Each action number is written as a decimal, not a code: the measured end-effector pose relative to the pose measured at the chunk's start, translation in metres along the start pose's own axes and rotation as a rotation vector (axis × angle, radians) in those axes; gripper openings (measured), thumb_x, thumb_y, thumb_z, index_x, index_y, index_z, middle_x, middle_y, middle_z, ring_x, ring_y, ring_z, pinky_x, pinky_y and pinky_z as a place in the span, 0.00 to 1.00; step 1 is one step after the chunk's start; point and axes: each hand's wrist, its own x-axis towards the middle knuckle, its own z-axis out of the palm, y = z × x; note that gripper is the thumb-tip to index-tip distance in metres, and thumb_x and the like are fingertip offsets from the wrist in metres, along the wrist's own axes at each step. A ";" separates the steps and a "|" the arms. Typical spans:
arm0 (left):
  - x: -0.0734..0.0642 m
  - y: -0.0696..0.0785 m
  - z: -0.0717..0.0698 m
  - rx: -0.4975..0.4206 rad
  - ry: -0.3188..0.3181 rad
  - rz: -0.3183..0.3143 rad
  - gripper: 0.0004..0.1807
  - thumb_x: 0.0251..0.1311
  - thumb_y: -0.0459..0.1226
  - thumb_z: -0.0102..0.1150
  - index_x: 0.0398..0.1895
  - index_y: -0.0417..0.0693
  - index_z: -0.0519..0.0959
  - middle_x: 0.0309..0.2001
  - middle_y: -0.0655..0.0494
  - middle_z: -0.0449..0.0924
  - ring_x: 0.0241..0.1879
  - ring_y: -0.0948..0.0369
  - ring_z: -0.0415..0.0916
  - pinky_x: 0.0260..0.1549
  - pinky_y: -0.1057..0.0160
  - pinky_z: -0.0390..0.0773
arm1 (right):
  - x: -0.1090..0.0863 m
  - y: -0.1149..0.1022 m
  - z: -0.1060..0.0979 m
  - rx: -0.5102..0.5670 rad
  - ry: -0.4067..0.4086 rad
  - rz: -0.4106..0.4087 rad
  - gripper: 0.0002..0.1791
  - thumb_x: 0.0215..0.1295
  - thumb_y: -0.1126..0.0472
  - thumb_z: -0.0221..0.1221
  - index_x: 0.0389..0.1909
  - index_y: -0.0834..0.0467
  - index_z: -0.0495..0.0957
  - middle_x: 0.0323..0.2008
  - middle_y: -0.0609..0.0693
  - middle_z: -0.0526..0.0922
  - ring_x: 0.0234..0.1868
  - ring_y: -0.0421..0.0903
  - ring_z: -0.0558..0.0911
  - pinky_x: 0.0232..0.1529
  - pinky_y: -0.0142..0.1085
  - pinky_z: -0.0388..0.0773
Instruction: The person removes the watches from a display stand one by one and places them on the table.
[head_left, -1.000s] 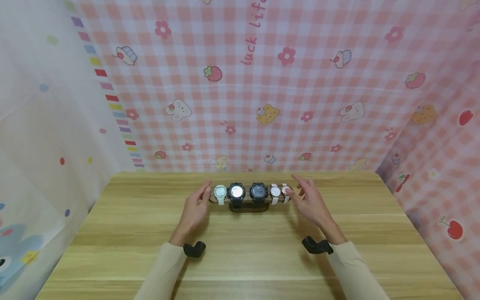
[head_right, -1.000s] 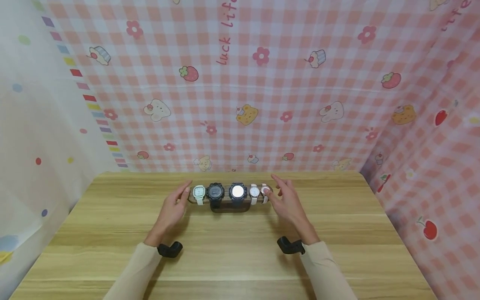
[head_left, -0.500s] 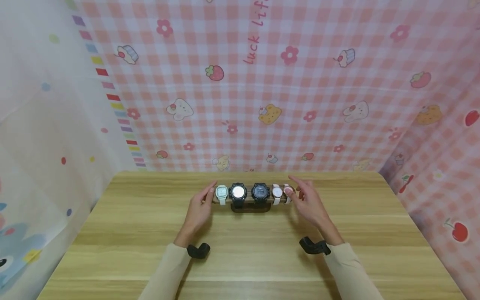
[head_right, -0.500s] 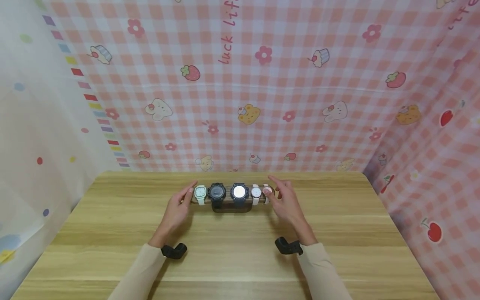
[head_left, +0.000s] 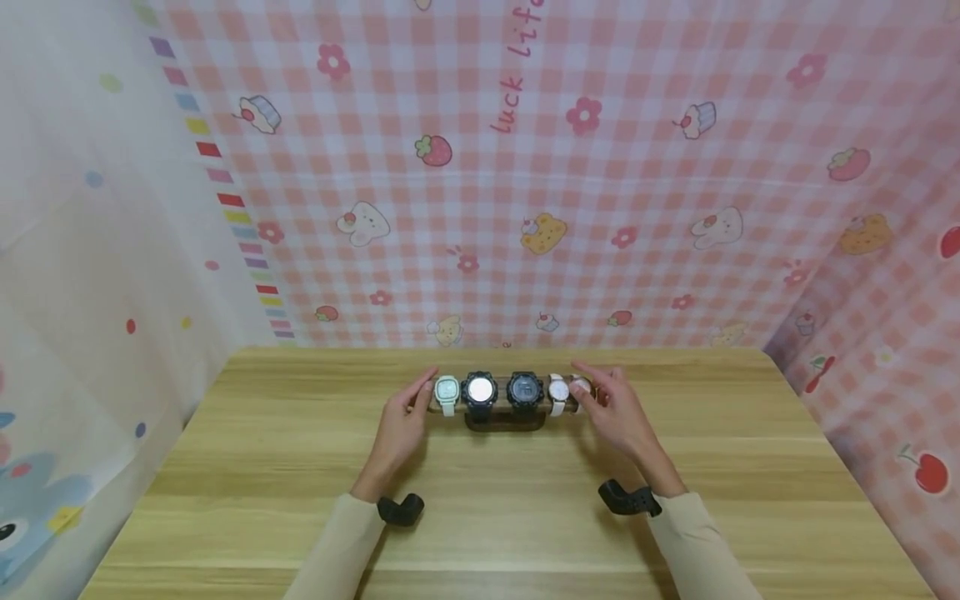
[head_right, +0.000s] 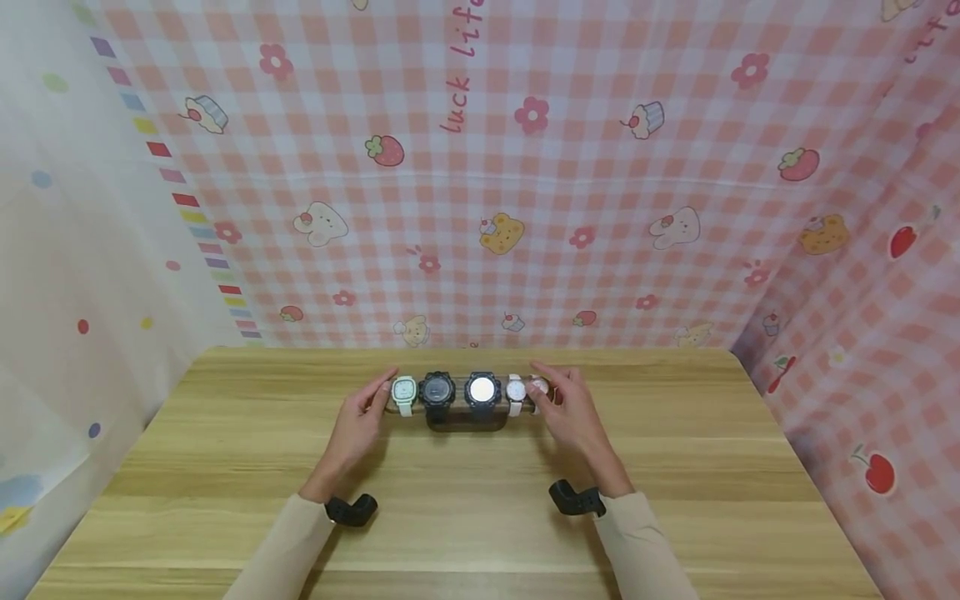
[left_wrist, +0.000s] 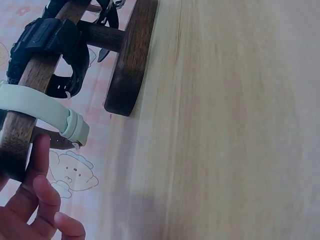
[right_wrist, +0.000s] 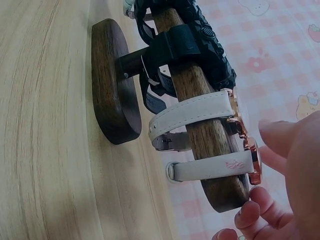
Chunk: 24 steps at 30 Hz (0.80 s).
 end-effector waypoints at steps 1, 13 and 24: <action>0.000 0.000 0.000 -0.002 0.003 0.005 0.21 0.77 0.44 0.45 0.68 0.52 0.73 0.66 0.57 0.74 0.41 0.58 0.72 0.43 0.60 0.73 | 0.000 0.000 0.000 0.002 0.002 -0.001 0.24 0.72 0.56 0.58 0.66 0.57 0.74 0.36 0.54 0.65 0.35 0.50 0.65 0.34 0.34 0.63; -0.001 0.000 0.001 -0.003 0.023 0.032 0.20 0.77 0.43 0.46 0.66 0.50 0.75 0.65 0.56 0.75 0.43 0.58 0.73 0.41 0.62 0.72 | -0.001 0.002 0.001 0.018 0.027 -0.005 0.20 0.70 0.60 0.60 0.61 0.60 0.78 0.40 0.56 0.70 0.37 0.48 0.65 0.35 0.33 0.63; 0.001 -0.004 0.002 -0.036 0.020 0.032 0.22 0.77 0.46 0.44 0.66 0.50 0.75 0.66 0.55 0.74 0.59 0.58 0.73 0.52 0.55 0.73 | 0.000 0.006 -0.003 -0.041 0.034 0.013 0.20 0.71 0.59 0.60 0.61 0.60 0.78 0.34 0.54 0.66 0.34 0.47 0.65 0.34 0.35 0.64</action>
